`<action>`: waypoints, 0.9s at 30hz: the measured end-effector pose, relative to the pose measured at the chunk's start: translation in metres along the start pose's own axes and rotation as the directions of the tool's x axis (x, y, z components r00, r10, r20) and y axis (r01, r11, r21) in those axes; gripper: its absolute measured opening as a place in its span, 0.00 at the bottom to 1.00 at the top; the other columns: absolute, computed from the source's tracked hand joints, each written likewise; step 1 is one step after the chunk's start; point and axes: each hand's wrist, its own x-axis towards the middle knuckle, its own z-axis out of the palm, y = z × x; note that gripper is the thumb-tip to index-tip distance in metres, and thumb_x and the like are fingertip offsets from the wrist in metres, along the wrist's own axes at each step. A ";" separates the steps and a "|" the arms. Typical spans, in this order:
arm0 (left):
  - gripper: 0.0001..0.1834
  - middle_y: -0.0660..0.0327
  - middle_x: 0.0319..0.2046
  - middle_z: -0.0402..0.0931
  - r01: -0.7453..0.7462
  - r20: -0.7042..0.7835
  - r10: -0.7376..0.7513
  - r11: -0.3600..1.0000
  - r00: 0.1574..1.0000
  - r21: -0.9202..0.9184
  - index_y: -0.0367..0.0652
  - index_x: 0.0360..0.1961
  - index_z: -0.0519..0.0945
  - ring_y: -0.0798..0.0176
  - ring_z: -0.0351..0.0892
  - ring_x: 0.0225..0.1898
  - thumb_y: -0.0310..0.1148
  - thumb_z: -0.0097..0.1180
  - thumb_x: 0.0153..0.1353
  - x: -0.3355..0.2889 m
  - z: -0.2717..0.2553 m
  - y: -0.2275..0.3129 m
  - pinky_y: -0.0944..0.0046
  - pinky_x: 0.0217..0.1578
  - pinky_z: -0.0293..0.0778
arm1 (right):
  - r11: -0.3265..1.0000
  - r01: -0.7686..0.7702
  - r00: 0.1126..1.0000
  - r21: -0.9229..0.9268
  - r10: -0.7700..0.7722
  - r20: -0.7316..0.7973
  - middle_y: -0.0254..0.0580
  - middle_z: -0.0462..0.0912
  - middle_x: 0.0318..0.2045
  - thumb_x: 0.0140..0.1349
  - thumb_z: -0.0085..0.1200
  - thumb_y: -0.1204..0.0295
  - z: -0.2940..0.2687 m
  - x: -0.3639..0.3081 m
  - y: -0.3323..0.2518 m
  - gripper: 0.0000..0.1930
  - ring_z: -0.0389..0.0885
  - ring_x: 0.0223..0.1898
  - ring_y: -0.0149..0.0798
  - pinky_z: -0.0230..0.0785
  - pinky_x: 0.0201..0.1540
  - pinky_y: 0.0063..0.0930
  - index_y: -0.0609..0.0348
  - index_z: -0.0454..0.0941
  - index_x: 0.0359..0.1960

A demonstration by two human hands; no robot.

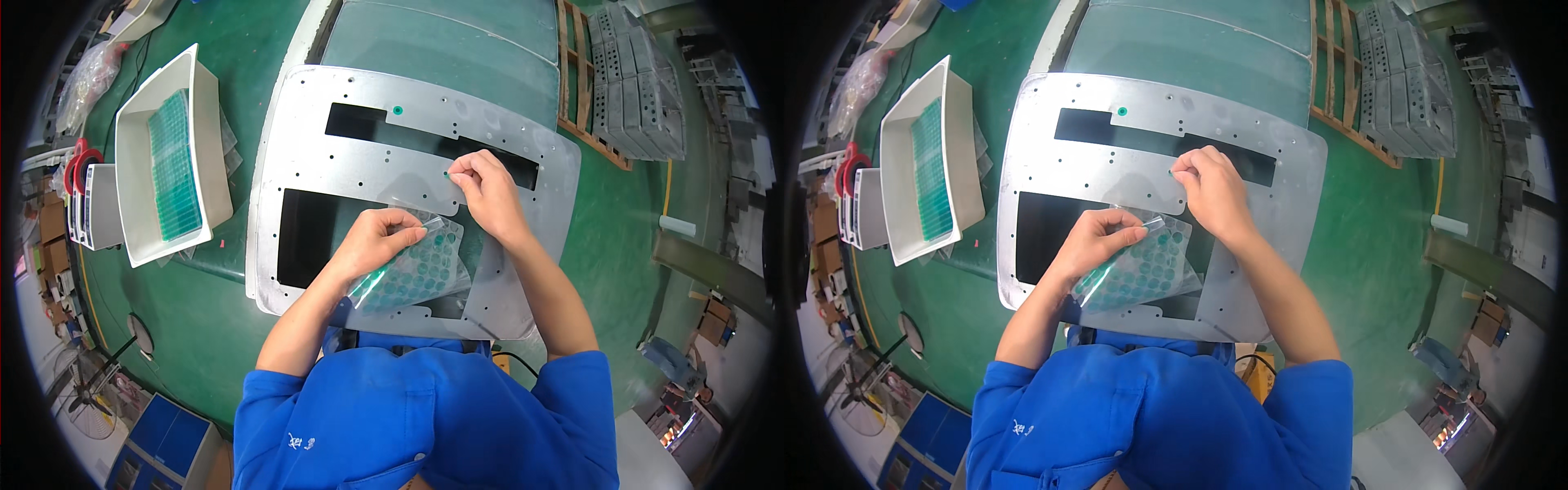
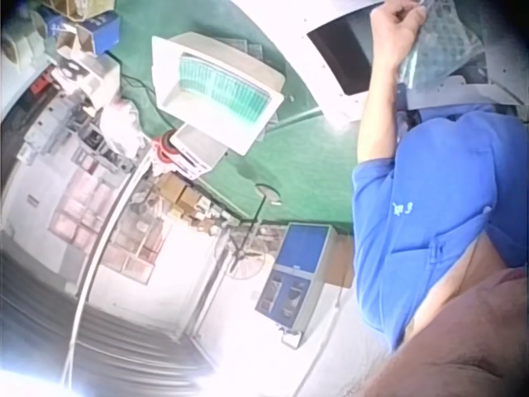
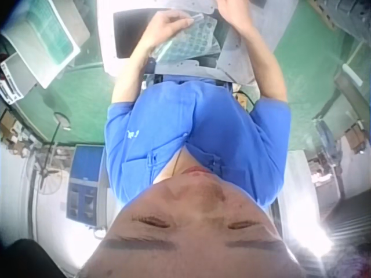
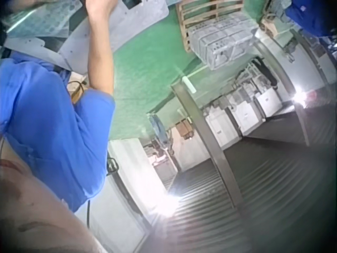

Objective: Applying green circular stickers to the inside of a metal chassis.

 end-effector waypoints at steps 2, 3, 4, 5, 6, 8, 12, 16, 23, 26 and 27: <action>0.09 0.64 0.23 0.76 -0.011 0.000 0.011 1.000 1.000 -0.001 0.35 0.30 0.79 0.75 0.71 0.27 0.32 0.58 0.52 0.000 0.000 -0.002 0.73 0.30 0.67 | 0.998 -0.020 1.000 -0.058 0.021 0.015 0.35 0.72 0.27 0.51 0.51 0.77 0.002 0.002 -0.001 0.02 0.71 0.29 0.33 0.64 0.33 0.25 0.59 0.73 0.27; 0.09 0.64 0.24 0.76 -0.013 0.002 0.013 1.000 1.000 -0.012 0.35 0.30 0.79 0.74 0.71 0.27 0.32 0.58 0.52 0.000 0.000 -0.003 0.73 0.31 0.68 | 0.996 -0.052 0.998 -0.068 0.054 0.023 0.34 0.73 0.27 0.51 0.51 0.75 0.002 0.003 -0.002 0.01 0.72 0.31 0.36 0.64 0.34 0.28 0.57 0.74 0.26; 0.09 0.64 0.24 0.76 -0.016 0.004 0.016 1.000 1.000 -0.022 0.35 0.30 0.79 0.74 0.72 0.28 0.32 0.58 0.52 0.000 0.001 -0.003 0.73 0.31 0.68 | 0.993 -0.084 0.996 -0.079 0.087 0.031 0.33 0.74 0.28 0.51 0.52 0.73 0.002 0.003 -0.002 0.01 0.72 0.34 0.38 0.65 0.36 0.31 0.54 0.74 0.26; 0.09 0.64 0.24 0.76 -0.017 0.003 0.017 1.000 1.000 -0.024 0.35 0.30 0.79 0.74 0.72 0.28 0.32 0.58 0.52 0.000 0.001 -0.003 0.73 0.31 0.68 | 0.993 -0.086 0.996 -0.087 0.088 0.028 0.33 0.74 0.28 0.51 0.52 0.73 0.003 0.004 -0.002 0.01 0.72 0.34 0.38 0.65 0.36 0.31 0.54 0.74 0.26; 0.10 0.64 0.24 0.76 -0.017 0.003 0.017 1.000 1.000 -0.027 0.35 0.30 0.79 0.74 0.72 0.28 0.32 0.59 0.52 0.000 0.001 -0.003 0.73 0.31 0.68 | 0.992 -0.087 0.996 -0.095 0.090 0.026 0.33 0.74 0.28 0.51 0.52 0.73 0.004 0.004 -0.002 0.01 0.72 0.34 0.38 0.65 0.36 0.32 0.54 0.74 0.26; 0.10 0.64 0.24 0.77 -0.021 0.002 0.021 0.999 1.000 -0.030 0.35 0.30 0.79 0.74 0.72 0.28 0.32 0.59 0.52 0.000 0.001 -0.003 0.73 0.31 0.68 | 0.989 -0.095 0.995 -0.109 0.099 0.025 0.33 0.74 0.28 0.51 0.52 0.72 0.004 0.005 -0.002 0.01 0.72 0.34 0.39 0.65 0.36 0.32 0.54 0.74 0.26; 0.09 0.63 0.24 0.77 -0.026 0.002 0.027 0.999 1.000 -0.038 0.35 0.30 0.79 0.74 0.72 0.28 0.31 0.59 0.52 0.001 0.001 -0.003 0.73 0.32 0.68 | 0.987 -0.101 0.994 -0.128 0.104 0.016 0.34 0.74 0.27 0.51 0.52 0.72 0.005 0.006 -0.002 0.01 0.73 0.34 0.39 0.65 0.36 0.33 0.53 0.74 0.26; 0.09 0.63 0.25 0.77 -0.027 0.000 0.027 0.999 1.000 -0.039 0.35 0.30 0.79 0.73 0.73 0.29 0.31 0.58 0.52 0.001 0.001 -0.005 0.73 0.32 0.68 | 0.985 -0.098 0.995 -0.143 0.100 0.005 0.34 0.74 0.27 0.51 0.52 0.72 0.006 0.005 -0.004 0.01 0.73 0.34 0.39 0.66 0.35 0.33 0.53 0.75 0.25; 0.09 0.64 0.24 0.76 -0.027 -0.024 0.026 0.999 0.999 -0.020 0.35 0.30 0.79 0.74 0.72 0.28 0.31 0.58 0.52 -0.001 0.000 -0.002 0.74 0.31 0.68 | 0.992 -0.083 0.997 -0.091 0.082 -0.013 0.33 0.73 0.24 0.49 0.54 0.71 0.006 0.004 -0.001 0.03 0.73 0.29 0.37 0.65 0.31 0.31 0.52 0.74 0.25; 0.09 0.65 0.24 0.76 -0.031 -0.032 0.031 0.999 0.999 -0.016 0.35 0.30 0.79 0.74 0.71 0.28 0.31 0.58 0.52 -0.004 0.000 0.000 0.74 0.31 0.67 | 0.987 -0.155 0.987 -0.029 0.156 0.043 0.32 0.71 0.20 0.46 0.57 0.71 -0.002 0.010 -0.004 0.06 0.70 0.24 0.33 0.62 0.27 0.27 0.54 0.74 0.25; 0.09 0.65 0.24 0.76 -0.038 -0.038 0.037 0.999 0.999 -0.024 0.36 0.30 0.79 0.75 0.71 0.27 0.31 0.58 0.52 -0.006 0.001 0.001 0.74 0.31 0.67 | 0.983 -0.175 0.982 -0.050 0.178 0.056 0.31 0.70 0.18 0.45 0.59 0.72 -0.004 0.013 -0.004 0.07 0.67 0.21 0.29 0.61 0.25 0.23 0.56 0.74 0.25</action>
